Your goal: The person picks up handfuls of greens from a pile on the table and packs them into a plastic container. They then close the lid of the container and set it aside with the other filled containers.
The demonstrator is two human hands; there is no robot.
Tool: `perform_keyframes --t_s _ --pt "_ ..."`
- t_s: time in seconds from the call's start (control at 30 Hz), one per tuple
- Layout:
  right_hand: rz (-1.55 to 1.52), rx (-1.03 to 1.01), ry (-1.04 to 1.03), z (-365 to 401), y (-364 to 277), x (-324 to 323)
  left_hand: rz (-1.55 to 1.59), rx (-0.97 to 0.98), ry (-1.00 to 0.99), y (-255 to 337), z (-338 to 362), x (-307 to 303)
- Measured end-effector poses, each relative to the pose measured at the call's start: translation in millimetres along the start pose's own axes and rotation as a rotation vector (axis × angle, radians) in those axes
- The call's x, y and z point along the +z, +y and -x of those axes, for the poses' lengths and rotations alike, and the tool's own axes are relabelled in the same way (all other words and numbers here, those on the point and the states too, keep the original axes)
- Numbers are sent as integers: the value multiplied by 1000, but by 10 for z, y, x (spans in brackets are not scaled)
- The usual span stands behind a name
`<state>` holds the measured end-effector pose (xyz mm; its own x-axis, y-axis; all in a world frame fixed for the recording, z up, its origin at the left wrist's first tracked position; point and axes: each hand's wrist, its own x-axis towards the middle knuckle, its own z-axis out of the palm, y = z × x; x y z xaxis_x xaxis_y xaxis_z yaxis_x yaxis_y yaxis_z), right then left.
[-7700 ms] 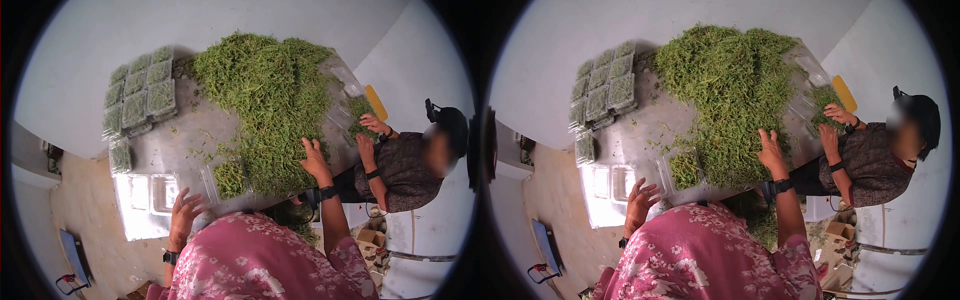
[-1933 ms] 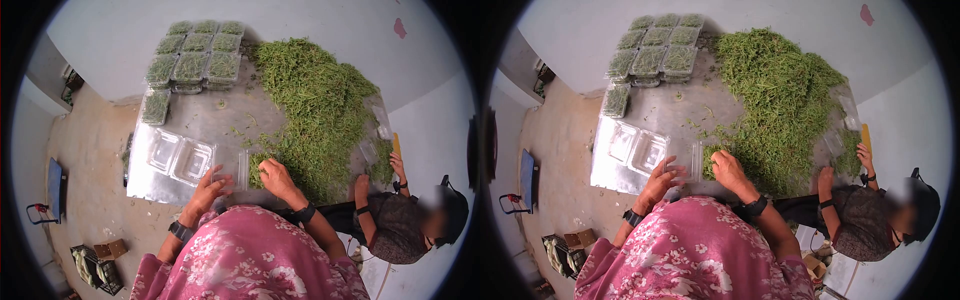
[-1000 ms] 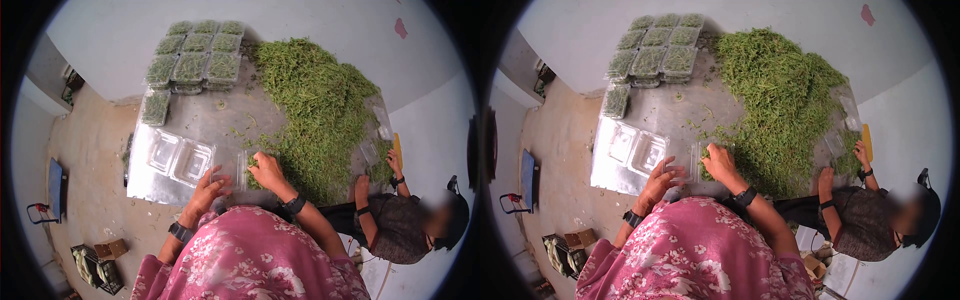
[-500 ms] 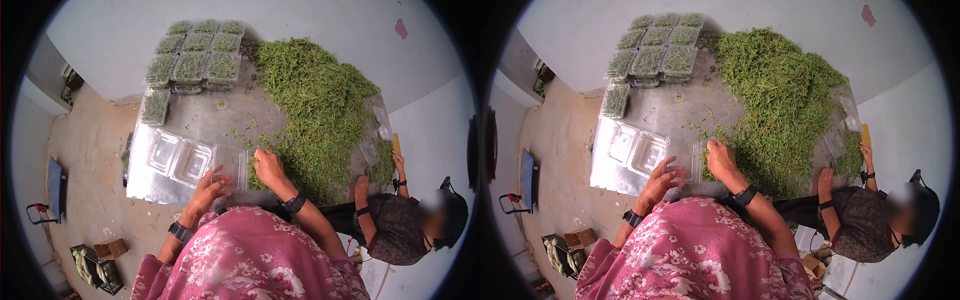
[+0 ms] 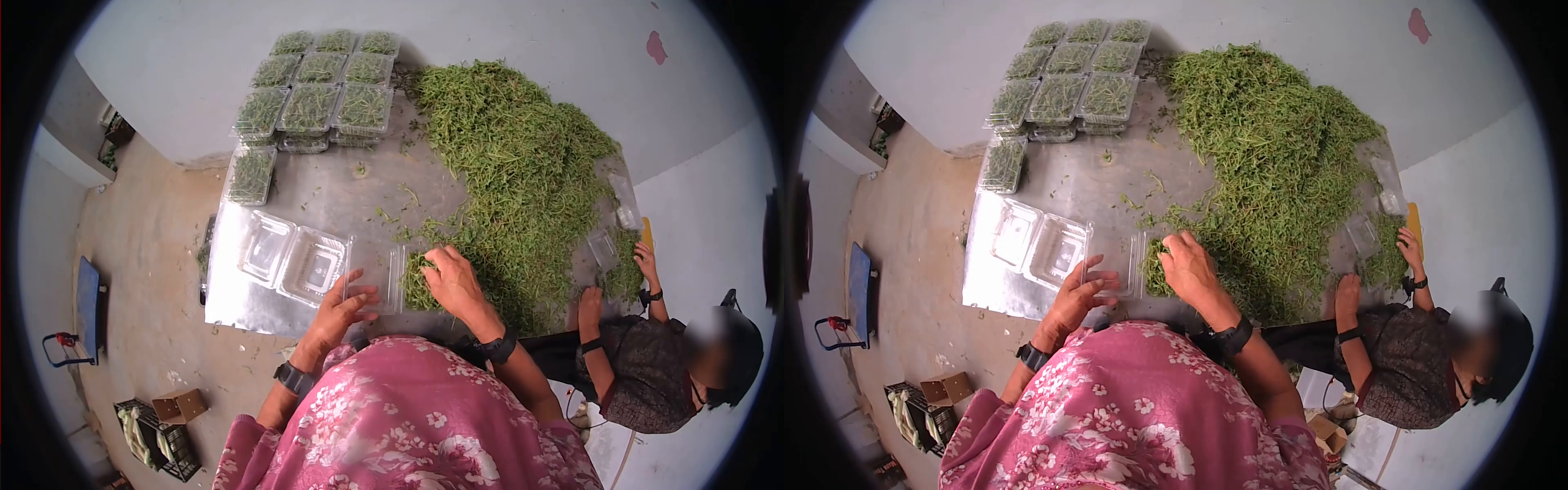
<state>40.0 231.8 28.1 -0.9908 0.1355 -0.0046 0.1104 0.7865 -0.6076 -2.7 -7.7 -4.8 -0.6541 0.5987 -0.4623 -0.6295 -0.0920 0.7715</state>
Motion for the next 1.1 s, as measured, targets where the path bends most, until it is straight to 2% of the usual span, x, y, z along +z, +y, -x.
perform_keyframes --t_s 0.13,0.17,0.3,0.7,0.9,1.1 --pt "-2 -126 0 28 56 237 -4 -1 2 8 -2 5" --pt "154 -210 -79 42 110 301 -1 0 1 7 -2 4" --pt "358 -214 -220 162 106 327 -5 1 4 19 12 13" --pt "525 -354 -187 222 161 390 -4 3 7 36 13 44" --pt "331 -310 -20 378 84 246 25 13 -1 -8 34 20" --pt "293 -325 -130 449 127 243 22 9 13 -19 32 44"
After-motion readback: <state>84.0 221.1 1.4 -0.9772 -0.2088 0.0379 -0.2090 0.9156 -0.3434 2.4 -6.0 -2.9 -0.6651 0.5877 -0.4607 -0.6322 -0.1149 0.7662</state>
